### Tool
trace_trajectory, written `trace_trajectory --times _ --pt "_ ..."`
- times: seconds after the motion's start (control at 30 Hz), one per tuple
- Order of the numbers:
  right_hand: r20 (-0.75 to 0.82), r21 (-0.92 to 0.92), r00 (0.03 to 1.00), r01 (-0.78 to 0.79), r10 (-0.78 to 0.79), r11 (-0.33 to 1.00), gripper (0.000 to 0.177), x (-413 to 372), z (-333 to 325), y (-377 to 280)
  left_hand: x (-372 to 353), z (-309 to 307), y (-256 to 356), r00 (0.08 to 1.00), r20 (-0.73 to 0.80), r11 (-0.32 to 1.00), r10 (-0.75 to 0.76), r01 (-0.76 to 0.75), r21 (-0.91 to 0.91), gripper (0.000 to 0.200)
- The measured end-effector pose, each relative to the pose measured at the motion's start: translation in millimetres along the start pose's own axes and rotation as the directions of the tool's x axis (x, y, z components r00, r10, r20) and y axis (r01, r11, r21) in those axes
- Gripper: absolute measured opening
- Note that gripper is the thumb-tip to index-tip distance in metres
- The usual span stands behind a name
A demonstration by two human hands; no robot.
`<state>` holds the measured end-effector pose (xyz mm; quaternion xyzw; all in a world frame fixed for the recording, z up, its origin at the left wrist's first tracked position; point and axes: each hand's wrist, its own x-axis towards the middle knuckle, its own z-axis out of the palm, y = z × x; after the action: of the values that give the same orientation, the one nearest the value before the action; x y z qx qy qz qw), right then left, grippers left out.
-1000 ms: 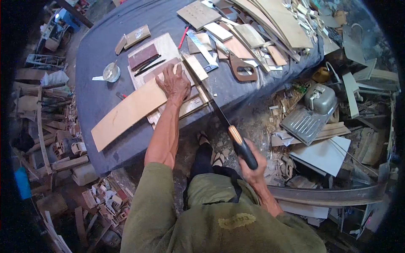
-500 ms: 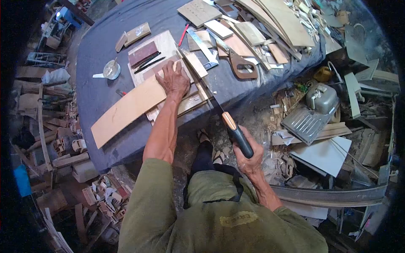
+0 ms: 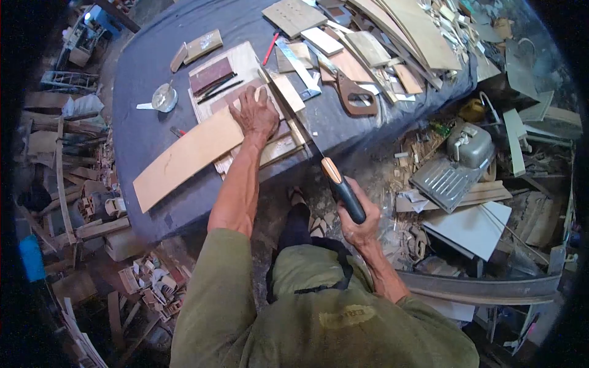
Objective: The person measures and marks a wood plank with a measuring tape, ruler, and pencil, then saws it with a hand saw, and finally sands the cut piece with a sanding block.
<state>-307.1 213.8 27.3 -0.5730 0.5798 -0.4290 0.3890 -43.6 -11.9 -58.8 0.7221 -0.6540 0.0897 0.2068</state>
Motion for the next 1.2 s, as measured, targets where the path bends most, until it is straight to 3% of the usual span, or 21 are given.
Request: trace_trajectory --times 0.07,0.1,0.3,0.37,0.5,0.6,0.63,0.77,0.83,0.93,1.2 --pt "-0.035 -0.028 0.994 0.101 -0.102 0.994 0.058 -4 3 14 2 -4 5 1.0 0.012 1.0 -0.022 0.022 -0.003 0.037" --pt "-0.018 0.004 0.999 0.046 -0.046 0.999 0.058 -15 -3 16 1 -1 3 1.0 0.001 1.0 -0.023 0.023 -0.015 0.038" --pt "-0.032 -0.129 0.992 0.114 -0.119 0.985 0.058 -63 -31 21 4 8 -1 1.0 0.0 0.999 -0.023 0.023 -0.043 0.039" --pt "-0.032 -0.081 0.998 0.051 -0.054 0.995 0.058 -42 -17 13 1 3 -1 0.999 0.024 0.999 0.025 -0.026 0.034 0.043" --pt "-0.011 -0.004 0.999 -0.034 0.034 0.999 0.058 15 10 -6 1 3 -4 1.0 -0.003 1.0 0.01 -0.01 -0.002 0.044" --pt "0.007 -0.038 1.0 0.016 -0.016 0.999 0.058 -10 -5 5 -4 4 1 1.0 0.011 1.0 -0.017 0.017 -0.01 0.043" --pt "-0.077 -0.047 0.988 0.131 -0.134 0.99 0.057 -25 -9 14 3 3 1 1.0 0.001 0.999 -0.024 0.024 -0.026 0.042" --pt "-0.065 -0.104 0.997 0.045 -0.051 0.994 0.055 -65 -31 24 4 -1 3 0.999 0.031 1.0 -0.029 0.03 -0.007 0.038" --pt "-0.09 -0.092 0.992 0.075 -0.083 0.993 0.055 -47 -21 17 -1 3 1 0.999 0.037 1.0 -0.021 0.02 0.006 0.038" --pt "0.006 0.007 0.997 -0.077 0.077 0.997 0.057 4 1 -15 5 2 -2 0.999 0.039 1.0 -0.018 0.017 0.019 0.038" --pt "-0.032 -0.066 0.996 0.077 -0.079 0.995 0.054 -48 -34 -18 1 -1 2 0.999 0.027 0.999 -0.031 0.032 -0.028 0.04"
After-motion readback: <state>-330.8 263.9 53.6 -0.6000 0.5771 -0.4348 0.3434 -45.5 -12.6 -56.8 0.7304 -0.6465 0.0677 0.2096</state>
